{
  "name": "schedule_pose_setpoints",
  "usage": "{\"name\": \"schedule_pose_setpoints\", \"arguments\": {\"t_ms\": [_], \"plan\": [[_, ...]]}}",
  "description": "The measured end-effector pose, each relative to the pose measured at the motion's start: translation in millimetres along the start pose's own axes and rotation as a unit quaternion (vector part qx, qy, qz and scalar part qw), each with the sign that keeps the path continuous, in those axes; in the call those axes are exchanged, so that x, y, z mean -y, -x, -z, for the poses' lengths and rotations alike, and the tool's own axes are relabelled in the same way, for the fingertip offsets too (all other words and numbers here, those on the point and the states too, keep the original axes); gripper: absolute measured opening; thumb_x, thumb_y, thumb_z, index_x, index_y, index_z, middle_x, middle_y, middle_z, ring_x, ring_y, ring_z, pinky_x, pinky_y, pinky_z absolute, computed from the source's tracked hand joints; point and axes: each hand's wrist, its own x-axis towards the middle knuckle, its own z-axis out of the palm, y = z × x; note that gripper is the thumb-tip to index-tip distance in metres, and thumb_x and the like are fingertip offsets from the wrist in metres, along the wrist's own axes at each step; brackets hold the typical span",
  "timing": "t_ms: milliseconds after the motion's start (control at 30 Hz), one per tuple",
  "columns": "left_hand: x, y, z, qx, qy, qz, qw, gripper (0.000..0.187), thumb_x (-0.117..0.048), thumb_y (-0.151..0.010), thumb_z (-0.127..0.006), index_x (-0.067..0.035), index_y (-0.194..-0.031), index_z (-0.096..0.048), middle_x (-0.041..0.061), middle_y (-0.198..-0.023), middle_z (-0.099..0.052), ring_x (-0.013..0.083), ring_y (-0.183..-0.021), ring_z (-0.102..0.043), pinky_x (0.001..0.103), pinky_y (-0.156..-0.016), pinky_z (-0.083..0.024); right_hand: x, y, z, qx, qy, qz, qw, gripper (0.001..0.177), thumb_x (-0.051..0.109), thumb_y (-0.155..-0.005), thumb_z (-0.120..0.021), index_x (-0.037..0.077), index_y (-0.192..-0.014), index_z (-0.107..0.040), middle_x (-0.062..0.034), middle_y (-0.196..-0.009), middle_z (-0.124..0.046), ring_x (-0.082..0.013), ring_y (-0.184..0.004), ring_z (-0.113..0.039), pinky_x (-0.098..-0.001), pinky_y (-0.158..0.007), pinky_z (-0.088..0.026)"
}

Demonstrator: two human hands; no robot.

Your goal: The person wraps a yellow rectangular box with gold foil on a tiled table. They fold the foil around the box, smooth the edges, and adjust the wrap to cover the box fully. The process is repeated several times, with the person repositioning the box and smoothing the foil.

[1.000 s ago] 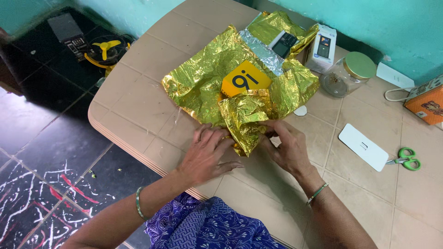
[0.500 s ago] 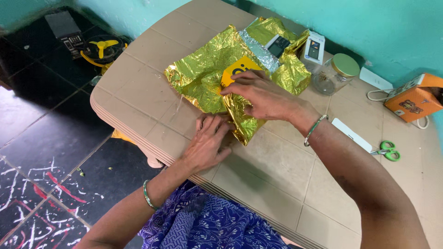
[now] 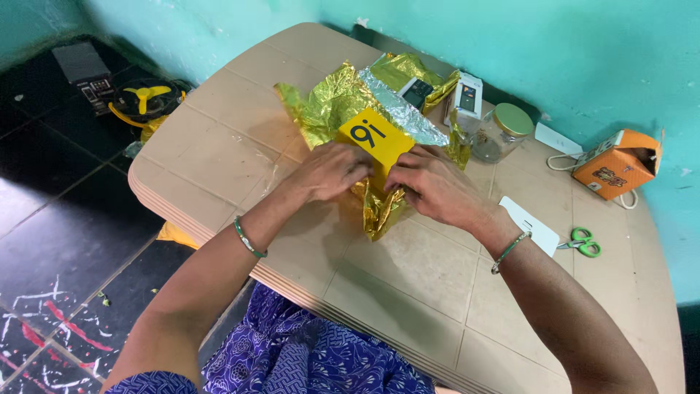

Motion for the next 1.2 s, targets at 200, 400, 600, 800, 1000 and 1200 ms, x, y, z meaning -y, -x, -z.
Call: {"name": "schedule_pose_setpoints", "arguments": {"t_ms": [200, 400, 600, 800, 1000, 1200], "plan": [[-4.9, -33.9, 3.8, 0.004, -0.104, 0.029, 0.994, 0.053, -0.049, -0.088, -0.067, -0.01, -0.124, -0.066, 0.01, -0.127, -0.065, 0.0277, -0.126, -0.057, 0.046, -0.105, -0.047, -4.2, 6.0, 0.2, 0.05, -0.016, -0.043, 0.998, 0.032, 0.002, -0.072, -0.074, 0.014, -0.102, -0.07, -0.006, -0.106, -0.066, -0.0288, -0.112, -0.061, -0.0434, -0.102, -0.045], [39.6, -76.3, -3.2, -0.036, -0.07, 0.032, 0.996, 0.078, -0.057, -0.085, -0.07, -0.008, -0.143, -0.053, 0.016, -0.143, -0.053, 0.0353, -0.135, -0.046, 0.056, -0.109, -0.038, -23.5, 38.3, 4.4, -0.133, -0.173, -0.081, 0.972, 0.055, 0.005, -0.076, -0.078, 0.003, -0.126, -0.058, -0.0141, -0.13, -0.061, -0.0293, -0.124, -0.058, -0.0408, -0.104, -0.047], [142.7, -110.2, 13.5, -0.043, -0.042, 0.241, 0.969, 0.092, -0.069, -0.092, -0.061, 0.0, -0.149, -0.043, 0.024, -0.152, -0.043, 0.0421, -0.141, -0.037, 0.063, -0.113, -0.03, -78.5, 97.9, -15.4, -0.462, -0.335, -0.358, 0.739, 0.049, 0.028, -0.104, -0.072, -0.001, -0.138, -0.05, -0.017, -0.128, -0.06, -0.0207, -0.114, -0.055, -0.0369, -0.1, -0.051], [203.4, -151.3, 1.7, 0.047, -0.036, 0.318, 0.946, 0.107, -0.07, -0.079, -0.073, -0.001, -0.153, -0.04, 0.019, -0.156, -0.042, 0.0397, -0.145, -0.033, 0.063, -0.11, -0.032, -119.6, 96.4, -42.5, -0.291, -0.441, -0.535, 0.66, 0.081, 0.054, -0.089, -0.065, 0.003, -0.146, -0.039, -0.0162, -0.14, -0.054, -0.0283, -0.125, -0.058, -0.0448, -0.09, -0.056], [214.6, -181.0, -18.5, 0.065, -0.042, 0.375, 0.924, 0.111, -0.075, -0.062, -0.081, -0.005, -0.145, -0.055, 0.02, -0.153, -0.044, 0.0361, -0.137, -0.041, 0.053, -0.107, -0.038, -143.5, 70.8, -46.5, -0.252, -0.464, -0.543, 0.652, 0.097, 0.062, -0.082, -0.067, 0.004, -0.152, -0.034, -0.0197, -0.144, -0.051, -0.034, -0.129, -0.054, -0.0514, -0.098, -0.051], [240.2, -209.6, -32.8, 0.08, -0.054, 0.417, 0.904, 0.117, -0.072, -0.053, -0.092, -0.001, -0.14, -0.058, 0.02, -0.155, -0.042, 0.0392, -0.14, -0.037, 0.053, -0.109, -0.034, -160.9, 65.1, -54.2, -0.225, -0.41, -0.524, 0.712, 0.099, 0.038, -0.077, -0.082, 0.002, -0.15, -0.025, -0.024, -0.141, -0.053, -0.0337, -0.126, -0.058, -0.0443, -0.104, -0.049]]}}
